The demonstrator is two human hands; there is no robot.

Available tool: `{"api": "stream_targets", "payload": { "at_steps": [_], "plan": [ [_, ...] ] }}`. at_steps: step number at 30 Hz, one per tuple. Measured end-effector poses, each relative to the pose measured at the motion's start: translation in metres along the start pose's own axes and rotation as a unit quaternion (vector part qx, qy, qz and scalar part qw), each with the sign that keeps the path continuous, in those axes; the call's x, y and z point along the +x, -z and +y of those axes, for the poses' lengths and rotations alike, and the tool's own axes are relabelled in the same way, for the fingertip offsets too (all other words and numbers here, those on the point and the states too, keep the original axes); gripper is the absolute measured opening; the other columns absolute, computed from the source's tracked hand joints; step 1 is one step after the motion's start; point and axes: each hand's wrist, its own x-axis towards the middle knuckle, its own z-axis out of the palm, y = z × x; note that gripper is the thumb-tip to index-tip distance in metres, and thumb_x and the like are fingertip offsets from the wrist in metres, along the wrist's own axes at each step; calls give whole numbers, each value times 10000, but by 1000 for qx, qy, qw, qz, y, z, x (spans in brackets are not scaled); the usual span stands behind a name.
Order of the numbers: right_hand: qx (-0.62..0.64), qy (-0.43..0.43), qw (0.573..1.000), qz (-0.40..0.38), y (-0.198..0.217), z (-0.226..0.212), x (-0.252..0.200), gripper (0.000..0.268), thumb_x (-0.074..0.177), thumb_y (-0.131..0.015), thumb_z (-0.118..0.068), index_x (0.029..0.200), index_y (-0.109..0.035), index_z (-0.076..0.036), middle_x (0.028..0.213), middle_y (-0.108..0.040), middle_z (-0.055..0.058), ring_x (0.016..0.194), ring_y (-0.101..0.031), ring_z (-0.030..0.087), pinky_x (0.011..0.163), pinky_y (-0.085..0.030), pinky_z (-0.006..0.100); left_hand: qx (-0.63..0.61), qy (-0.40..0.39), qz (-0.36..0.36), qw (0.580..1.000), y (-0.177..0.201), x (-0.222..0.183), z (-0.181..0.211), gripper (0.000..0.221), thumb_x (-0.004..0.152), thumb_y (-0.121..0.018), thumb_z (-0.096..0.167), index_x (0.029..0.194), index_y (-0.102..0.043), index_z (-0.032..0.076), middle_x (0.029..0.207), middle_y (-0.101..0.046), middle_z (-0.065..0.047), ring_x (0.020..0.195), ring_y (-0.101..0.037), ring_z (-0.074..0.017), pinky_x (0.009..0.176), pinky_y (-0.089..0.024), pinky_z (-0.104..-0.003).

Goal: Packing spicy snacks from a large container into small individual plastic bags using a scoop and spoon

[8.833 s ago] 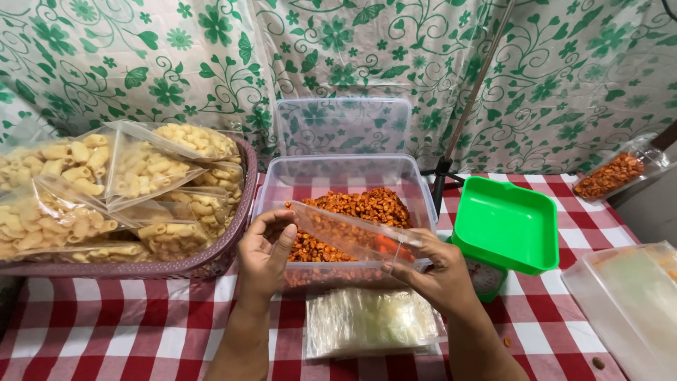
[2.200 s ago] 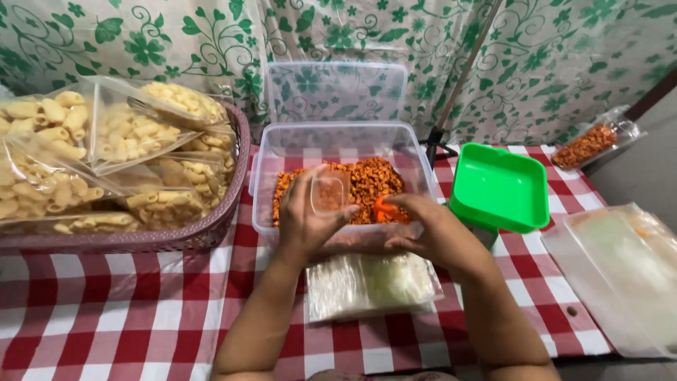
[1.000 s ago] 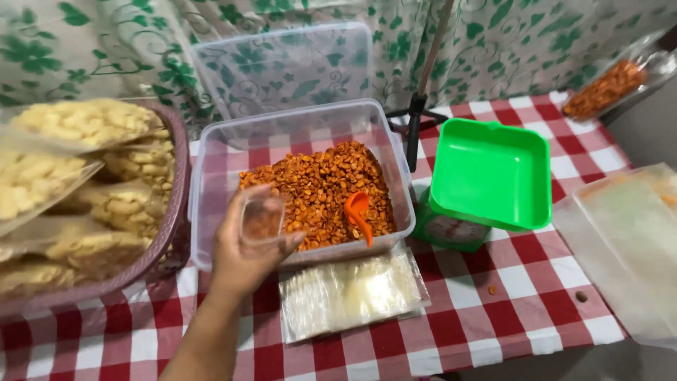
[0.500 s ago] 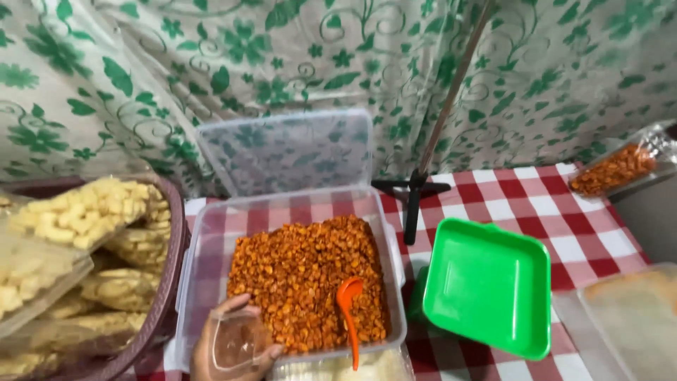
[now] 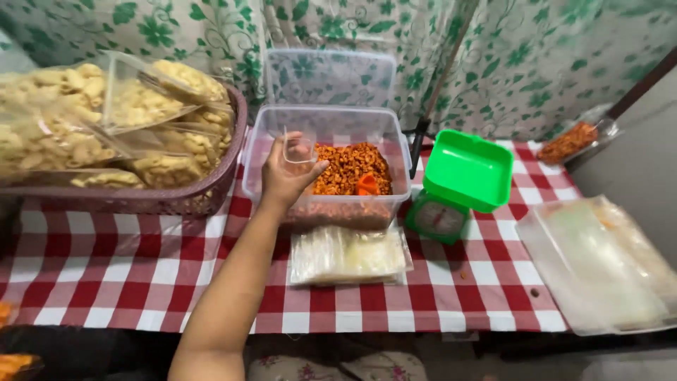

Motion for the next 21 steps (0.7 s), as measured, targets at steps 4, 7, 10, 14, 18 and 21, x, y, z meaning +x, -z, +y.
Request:
{"api": "stream_targets", "payload": {
  "at_steps": [4, 7, 10, 14, 18, 21],
  "plan": [
    [27, -2, 1000, -4, 56, -60, -75, 365, 862, -869, -291, 1226, -893, -289, 1245, -898, -110, 1152, -804, -22, 1080, -539, 142, -78, 0, -5, 997, -6, 4, 4, 603, 738, -918, 251, 1238, -594, 162, 997, -650, -16, 946, -675, -113, 838, -618, -245],
    [-83, 138, 987, -10, 133, -111, -126, 390, 830, -793, -434, 1195, -847, -307, 1184, -961, -188, 1129, -840, -33, 1042, -593, 158, -14, 31, -15, 999, -8, 7, 20, 642, 707, -904, 380, 1248, -603, 210, 1030, -659, -6, 1002, -665, -119, 846, -614, -259],
    [-123, 315, 924, 180, 205, -155, -140, 563, 774, -794, -448, 1311, -765, -278, 1301, -872, -114, 1173, -823, 50, 1039, -642, 287, 38, 78, -32, 996, -11, 12, 17, 669, 688, -884, 422, 1263, -591, 246, 1066, -696, -2, 1031, -700, -133, 850, -600, -290],
    [-107, 425, 771, 463, 267, -285, -167, 790, 909, -726, -129, 1569, -291, -106, 1159, -745, 189, 1005, -732, 301, 922, -601, 470, 27, 99, -32, 994, -9, 5, 20, 658, 691, -897, 352, 1254, -593, 200, 1066, -695, -7, 987, -694, -135, 871, -610, -283],
    [-138, 391, 704, 577, 358, -382, -114, 1033, 1114, -805, -303, 1678, 52, -176, 1104, -774, 207, 954, -739, 391, 837, -601, 524, 121, 150, -15, 981, -9, 3, 42, 612, 695, -897, 319, 1233, -620, 228, 1073, -721, -7, 960, -732, -147, 825, -621, -289],
    [-175, 371, 644, 646, 443, -427, -36, 931, 1158, -819, -525, 1637, -183, -44, 992, -785, 186, 907, -743, 404, 718, -587, 551, 191, 87, 7, 978, -13, 5, 24, 668, 650, -907, 433, 1215, -620, 223, 1028, -738, -9, 925, -722, -153, 806, -591, -308]
  ]
}}
